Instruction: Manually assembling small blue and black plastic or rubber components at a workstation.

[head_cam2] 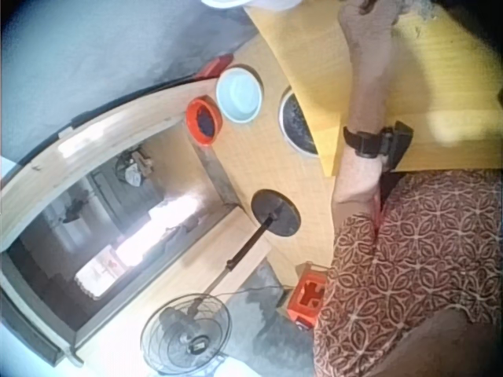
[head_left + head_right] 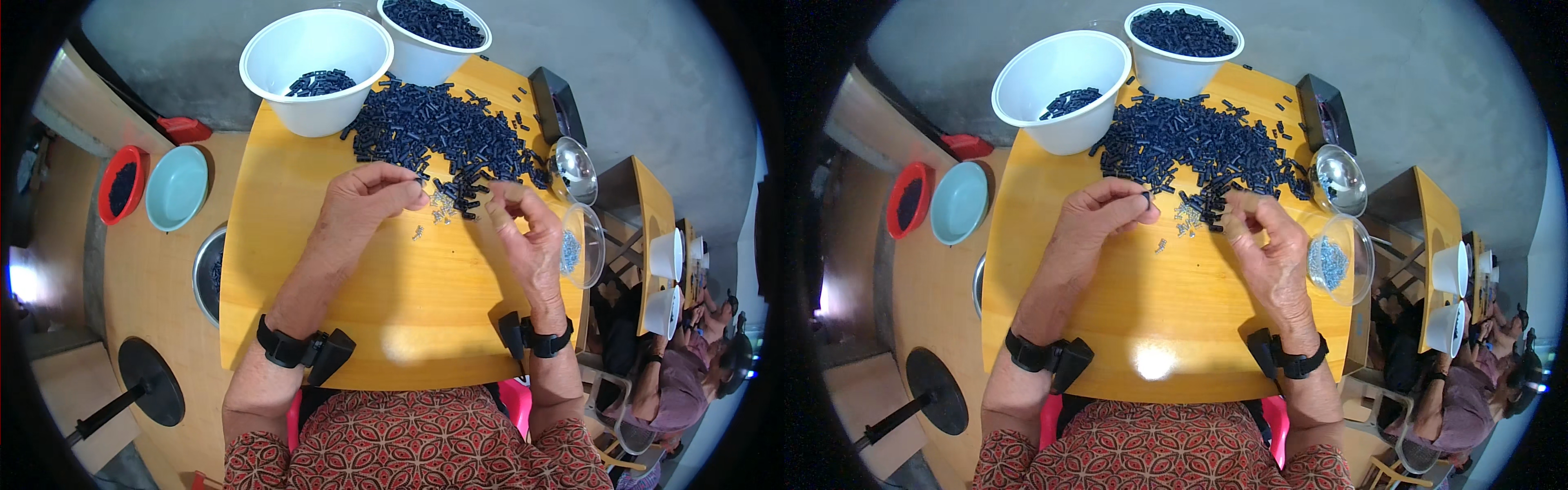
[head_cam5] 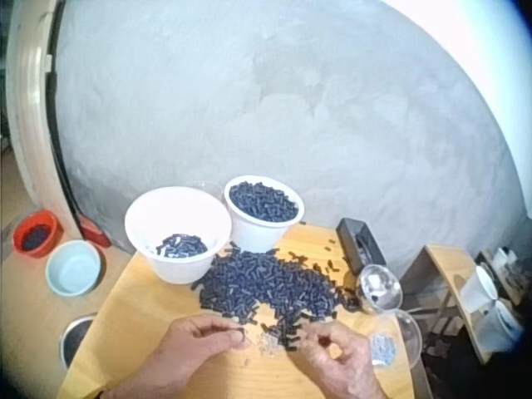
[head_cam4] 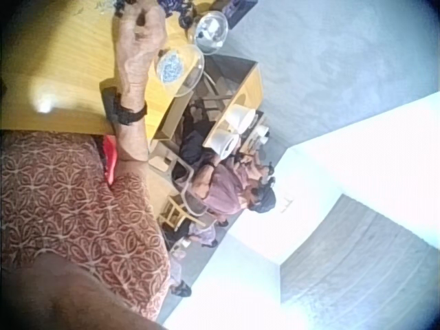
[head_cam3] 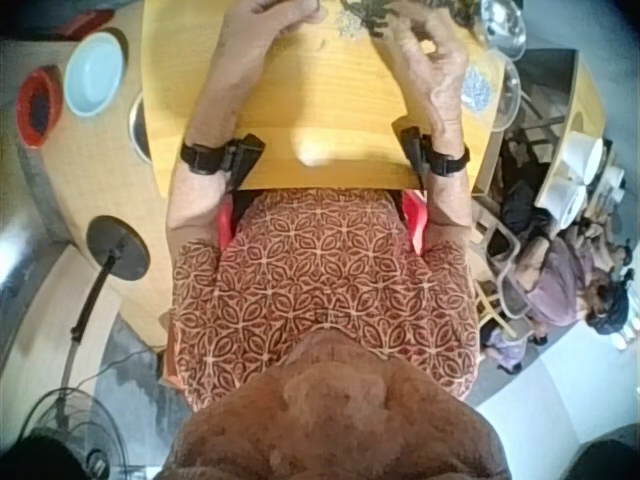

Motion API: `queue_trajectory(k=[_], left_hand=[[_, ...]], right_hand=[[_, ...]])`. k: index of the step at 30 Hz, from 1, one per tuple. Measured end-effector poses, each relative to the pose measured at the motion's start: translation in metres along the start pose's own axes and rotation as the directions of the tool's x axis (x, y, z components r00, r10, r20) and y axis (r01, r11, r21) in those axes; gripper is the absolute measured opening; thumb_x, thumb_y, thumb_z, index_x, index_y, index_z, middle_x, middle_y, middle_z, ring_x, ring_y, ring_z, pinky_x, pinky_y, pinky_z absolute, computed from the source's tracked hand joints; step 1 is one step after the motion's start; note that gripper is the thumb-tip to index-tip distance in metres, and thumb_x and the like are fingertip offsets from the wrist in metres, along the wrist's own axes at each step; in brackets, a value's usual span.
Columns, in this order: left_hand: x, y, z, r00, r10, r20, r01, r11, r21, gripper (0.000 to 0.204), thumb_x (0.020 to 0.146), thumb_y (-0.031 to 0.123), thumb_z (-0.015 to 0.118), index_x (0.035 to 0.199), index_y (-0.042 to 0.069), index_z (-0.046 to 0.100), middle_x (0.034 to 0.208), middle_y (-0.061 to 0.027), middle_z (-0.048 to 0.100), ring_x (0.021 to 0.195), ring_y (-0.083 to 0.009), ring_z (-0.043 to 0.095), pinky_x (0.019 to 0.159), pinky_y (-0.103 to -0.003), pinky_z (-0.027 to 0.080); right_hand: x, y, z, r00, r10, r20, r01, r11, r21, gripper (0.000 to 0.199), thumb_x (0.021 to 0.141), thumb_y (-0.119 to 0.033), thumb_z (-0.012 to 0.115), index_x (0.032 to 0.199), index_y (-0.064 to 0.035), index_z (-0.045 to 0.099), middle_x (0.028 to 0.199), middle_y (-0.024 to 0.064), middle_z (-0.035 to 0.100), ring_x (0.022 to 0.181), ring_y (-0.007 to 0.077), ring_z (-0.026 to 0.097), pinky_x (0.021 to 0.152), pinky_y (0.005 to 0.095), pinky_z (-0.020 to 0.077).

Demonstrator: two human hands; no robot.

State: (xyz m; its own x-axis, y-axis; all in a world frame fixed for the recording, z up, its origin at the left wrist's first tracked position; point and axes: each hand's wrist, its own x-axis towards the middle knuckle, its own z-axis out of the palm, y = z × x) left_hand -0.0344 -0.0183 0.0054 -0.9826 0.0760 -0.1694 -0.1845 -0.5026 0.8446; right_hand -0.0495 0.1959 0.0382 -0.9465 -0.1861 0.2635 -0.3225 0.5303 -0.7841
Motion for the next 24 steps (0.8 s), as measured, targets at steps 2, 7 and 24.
queue_trajectory(k=[2,7,24], left_hand=[[0.002,-0.001,-0.003,0.997,0.015,-0.078,-0.015,1.0,-0.01,0.011,0.087,0.01,0.067,0.096,0.003,0.067,0.086,-0.004,0.068,0.081,-0.0117,0.065,0.076,-0.023,0.05],[0.006,-0.006,-0.009,0.996,-0.001,-0.092,0.005,0.999,0.051,0.012,0.088,0.011,0.067,0.098,0.004,0.066,0.086,-0.0033,0.068,0.082,-0.0107,0.065,0.076,-0.023,0.049],[0.005,-0.012,0.0,0.995,-0.003,-0.098,0.015,0.991,0.13,0.016,0.087,0.012,0.068,0.1,0.002,0.065,0.088,-0.0036,0.067,0.083,-0.0105,0.064,0.079,-0.023,0.048]], right_hand=[[-0.004,0.004,-0.001,0.995,0.075,0.061,-0.073,0.997,-0.04,0.016,0.083,-0.001,0.065,0.099,0.0009,0.066,0.084,0.0066,0.063,0.077,0.0153,0.059,0.071,0.0271,0.0488],[-0.006,0.009,0.004,0.963,-0.146,0.228,0.196,0.957,-0.213,0.01,0.082,0.0,0.065,0.092,0.0008,0.066,0.083,0.0102,0.062,0.077,0.0219,0.061,0.069,0.0293,0.0481],[0.011,0.025,0.019,0.878,-0.341,0.337,0.459,0.799,-0.388,0.01,0.074,-0.004,0.068,0.081,-0.004,0.061,0.081,0.0092,0.054,0.079,0.029,0.056,0.07,0.039,0.0477]])
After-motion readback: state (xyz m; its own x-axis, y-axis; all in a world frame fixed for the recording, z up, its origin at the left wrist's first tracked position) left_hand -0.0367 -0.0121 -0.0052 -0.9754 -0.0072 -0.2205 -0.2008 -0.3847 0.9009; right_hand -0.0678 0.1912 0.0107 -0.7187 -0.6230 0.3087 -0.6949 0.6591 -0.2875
